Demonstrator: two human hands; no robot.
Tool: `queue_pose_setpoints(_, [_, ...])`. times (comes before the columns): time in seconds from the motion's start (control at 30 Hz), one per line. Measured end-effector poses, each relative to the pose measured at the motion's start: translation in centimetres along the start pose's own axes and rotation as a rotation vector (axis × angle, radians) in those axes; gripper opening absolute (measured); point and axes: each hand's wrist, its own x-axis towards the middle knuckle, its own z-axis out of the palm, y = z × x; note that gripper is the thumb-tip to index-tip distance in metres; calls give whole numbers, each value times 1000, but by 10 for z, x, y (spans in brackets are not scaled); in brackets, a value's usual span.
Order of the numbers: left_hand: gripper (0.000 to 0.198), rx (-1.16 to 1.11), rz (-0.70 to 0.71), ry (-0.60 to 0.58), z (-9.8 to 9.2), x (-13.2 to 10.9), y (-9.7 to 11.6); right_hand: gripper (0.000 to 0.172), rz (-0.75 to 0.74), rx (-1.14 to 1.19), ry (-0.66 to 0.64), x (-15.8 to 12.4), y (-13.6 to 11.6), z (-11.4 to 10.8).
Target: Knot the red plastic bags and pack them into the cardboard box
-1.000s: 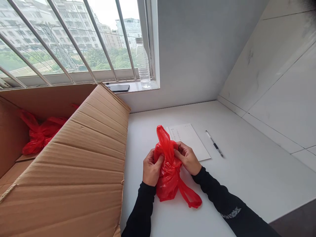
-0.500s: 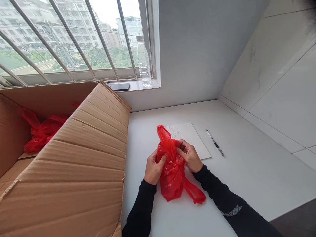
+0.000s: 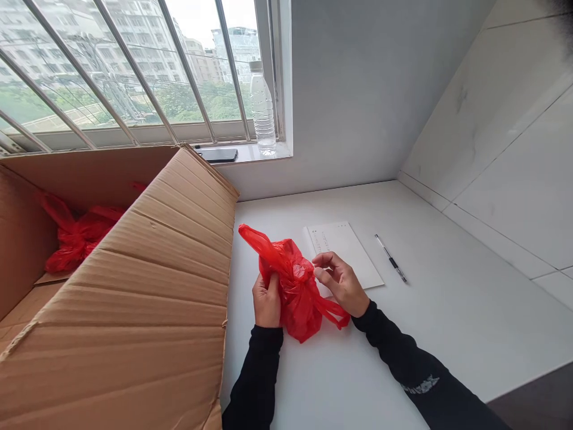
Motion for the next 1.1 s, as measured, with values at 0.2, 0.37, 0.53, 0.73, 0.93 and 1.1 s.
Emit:
queue_pose_setpoints(0.2, [34,118,35,-126,1,-4,6,17,-231,-253,-107,-5,-8,4])
queue_pose_setpoints(0.37, [50,144,155,-70,3,-11,18,8,-222,-289,-15,-3,-7,3])
queue_pose_setpoints(0.53, [57,63,38,-110,5,-14,16,11,-176,-226,11,-4,-7,4])
queue_pose_setpoints(0.73, [50,-22,-11,-107,7,-12,11,37,14,-16,22,-4,-7,5])
queue_pose_setpoints(0.93, [33,47,-27,-143,6,-13,13,56,171,257,-61,0,1,2])
queue_pose_setpoints(1.1, [32,44,-25,-169,10,-16,17,47,225,198,-123,4,11,-3])
